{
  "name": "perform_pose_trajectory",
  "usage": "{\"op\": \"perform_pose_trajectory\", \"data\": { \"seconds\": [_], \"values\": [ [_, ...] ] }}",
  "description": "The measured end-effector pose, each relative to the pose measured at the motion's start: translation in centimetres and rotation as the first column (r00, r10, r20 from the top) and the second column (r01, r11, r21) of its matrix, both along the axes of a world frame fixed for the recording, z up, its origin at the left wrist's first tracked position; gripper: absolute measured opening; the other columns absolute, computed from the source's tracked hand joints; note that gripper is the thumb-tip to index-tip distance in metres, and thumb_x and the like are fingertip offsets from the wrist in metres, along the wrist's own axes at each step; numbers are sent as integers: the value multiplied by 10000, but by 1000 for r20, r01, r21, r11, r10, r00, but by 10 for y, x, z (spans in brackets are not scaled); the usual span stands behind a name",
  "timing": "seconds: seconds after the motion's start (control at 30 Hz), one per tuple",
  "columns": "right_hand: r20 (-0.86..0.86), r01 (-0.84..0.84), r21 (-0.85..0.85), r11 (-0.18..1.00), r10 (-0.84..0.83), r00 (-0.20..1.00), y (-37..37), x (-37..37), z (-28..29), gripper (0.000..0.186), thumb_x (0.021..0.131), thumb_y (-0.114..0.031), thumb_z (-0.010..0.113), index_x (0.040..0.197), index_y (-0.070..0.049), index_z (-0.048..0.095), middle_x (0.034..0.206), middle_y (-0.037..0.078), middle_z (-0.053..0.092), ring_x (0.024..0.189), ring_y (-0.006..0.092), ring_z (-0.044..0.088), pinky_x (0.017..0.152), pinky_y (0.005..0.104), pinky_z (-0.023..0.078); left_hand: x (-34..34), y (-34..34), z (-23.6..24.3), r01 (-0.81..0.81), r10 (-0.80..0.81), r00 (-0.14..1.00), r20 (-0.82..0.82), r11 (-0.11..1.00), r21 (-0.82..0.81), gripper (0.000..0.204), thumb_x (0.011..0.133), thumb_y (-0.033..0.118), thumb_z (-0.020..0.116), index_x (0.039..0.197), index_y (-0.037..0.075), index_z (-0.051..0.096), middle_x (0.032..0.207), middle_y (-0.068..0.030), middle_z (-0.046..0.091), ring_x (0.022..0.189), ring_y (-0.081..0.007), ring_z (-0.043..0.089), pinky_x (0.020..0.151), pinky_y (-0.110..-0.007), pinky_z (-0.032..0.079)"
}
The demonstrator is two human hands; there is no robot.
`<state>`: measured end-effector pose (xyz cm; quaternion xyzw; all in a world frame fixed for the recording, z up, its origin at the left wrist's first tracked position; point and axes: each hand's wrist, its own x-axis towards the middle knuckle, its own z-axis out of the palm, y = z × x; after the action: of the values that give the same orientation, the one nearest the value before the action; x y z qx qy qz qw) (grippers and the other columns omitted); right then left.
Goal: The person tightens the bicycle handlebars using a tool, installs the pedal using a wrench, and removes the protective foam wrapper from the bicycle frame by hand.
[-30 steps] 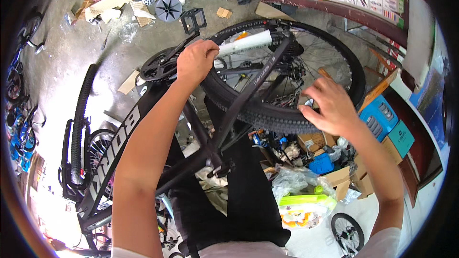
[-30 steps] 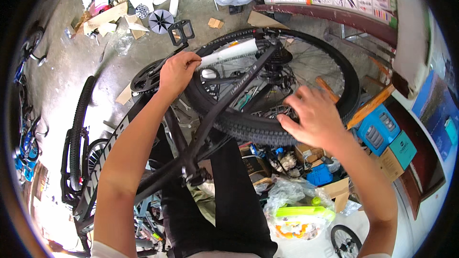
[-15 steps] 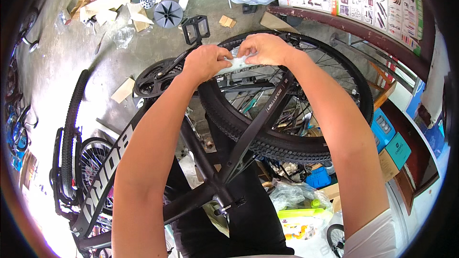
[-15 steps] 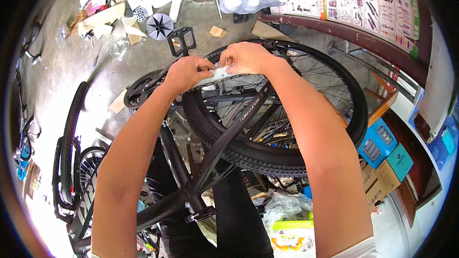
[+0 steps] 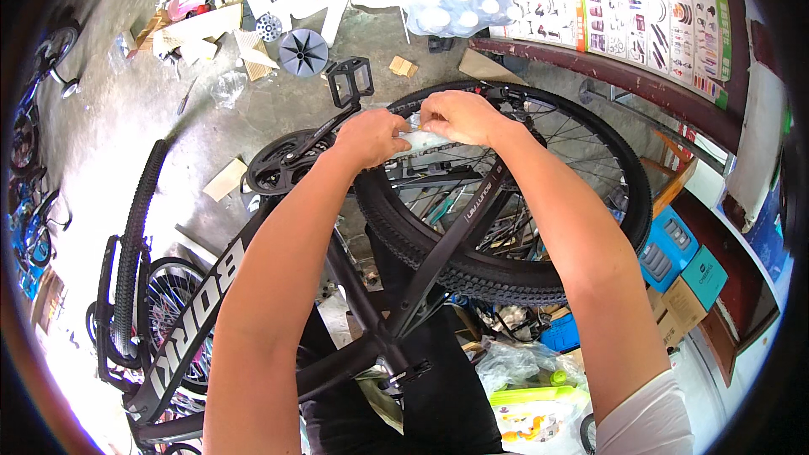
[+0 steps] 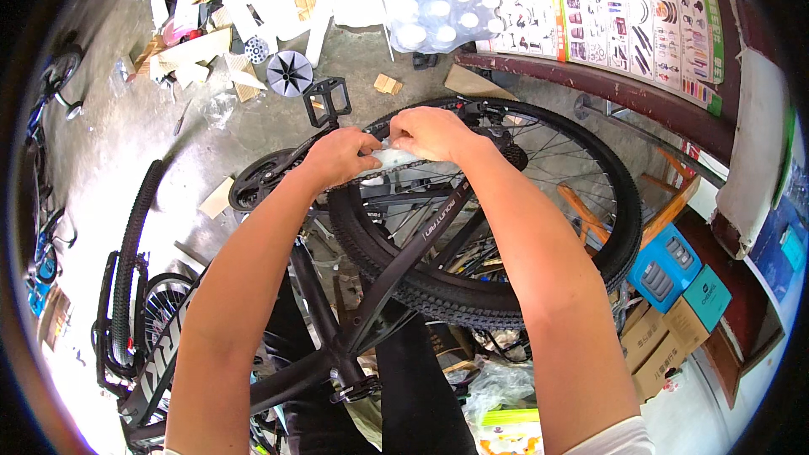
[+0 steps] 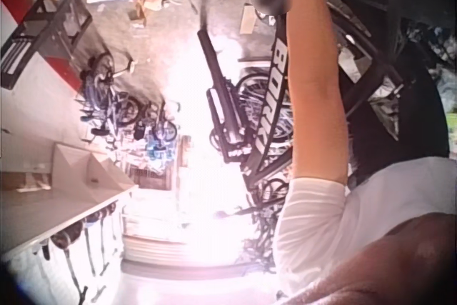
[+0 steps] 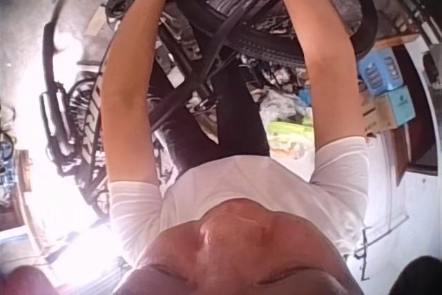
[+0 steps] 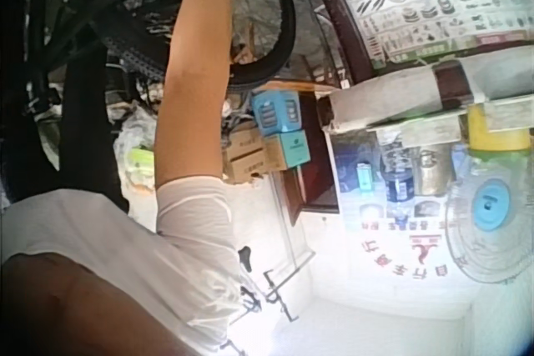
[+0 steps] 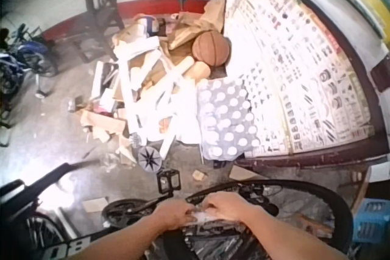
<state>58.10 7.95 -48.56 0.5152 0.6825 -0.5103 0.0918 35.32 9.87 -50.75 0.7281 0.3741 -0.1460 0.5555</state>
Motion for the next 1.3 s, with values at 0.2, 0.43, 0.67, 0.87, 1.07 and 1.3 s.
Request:
{"op": "perform_pose_trajectory", "data": {
  "seconds": [0.2, 0.43, 0.67, 0.87, 1.07, 1.3],
  "values": [
    [181, 94, -104, 990, -74, 981, 6, -7, -6, 196, 942, -230, 653, 1049, -68, 678, 1052, 139, 717, 981, 349, 670, 851, 440, 521, 5, 6, -4, 104, -117, 987, -110, 988, -117, 400, 815, 389, 770, 1166, 197, 767, 1061, -111, 754, 1027, -311, 705, 902, -442, 547],
    [-84, 583, -296, 756, -629, 773, 14, 10, -15, 358, 927, -266, 753, 1187, -61, 616, 963, 60, 603, 939, 166, 607, 840, 321, 508, 9, 4, -1, 34, -55, 989, -137, 988, -154, 454, 812, 408, 781, 1196, 168, 753, 1106, -112, 754, 1054, -304, 706, 936, -423, 535],
    [-3, 107, -340, 934, -115, 993, 12, 2, -9, 435, 822, -345, 827, 1126, -51, 725, 1008, 103, 690, 928, 239, 657, 865, 353, 520, 5, 5, -5, 62, -86, 988, -127, 981, -182, 436, 817, 413, 786, 1145, 126, 770, 1091, -130, 756, 1053, -315, 707, 930, -430, 537],
    [39, 164, -301, 939, -160, 986, 17, 2, -17, 289, 810, -288, 791, 992, -64, 772, 973, 118, 766, 948, 278, 715, 863, 378, 536, 7, 4, -2, 46, -66, 989, -133, 987, -152, 436, 790, 399, 793, 1086, 80, 762, 1026, -161, 752, 987, -341, 708, 872, -443, 542],
    [74, 273, -259, 926, -263, 962, 11, 7, -32, 239, 853, -259, 744, 1008, -79, 763, 1011, 118, 760, 976, 287, 708, 870, 383, 535, 8, 2, -1, 35, -60, 982, -177, 989, -144, 441, 788, 394, 809, 1098, 88, 744, 1055, -146, 747, 1024, -333, 700, 882, -438, 540],
    [285, 337, -188, 923, -277, 918, 14, 4, -39, 222, 850, -272, 744, 1013, -124, 769, 1038, 90, 760, 1006, 279, 706, 884, 409, 540, 12, 3, 3, 19, -46, 981, -189, 989, -144, 421, 772, 350, 836, 1081, 88, 721, 1067, -141, 739, 1047, -332, 693, 876, -435, 540]
  ]
}}
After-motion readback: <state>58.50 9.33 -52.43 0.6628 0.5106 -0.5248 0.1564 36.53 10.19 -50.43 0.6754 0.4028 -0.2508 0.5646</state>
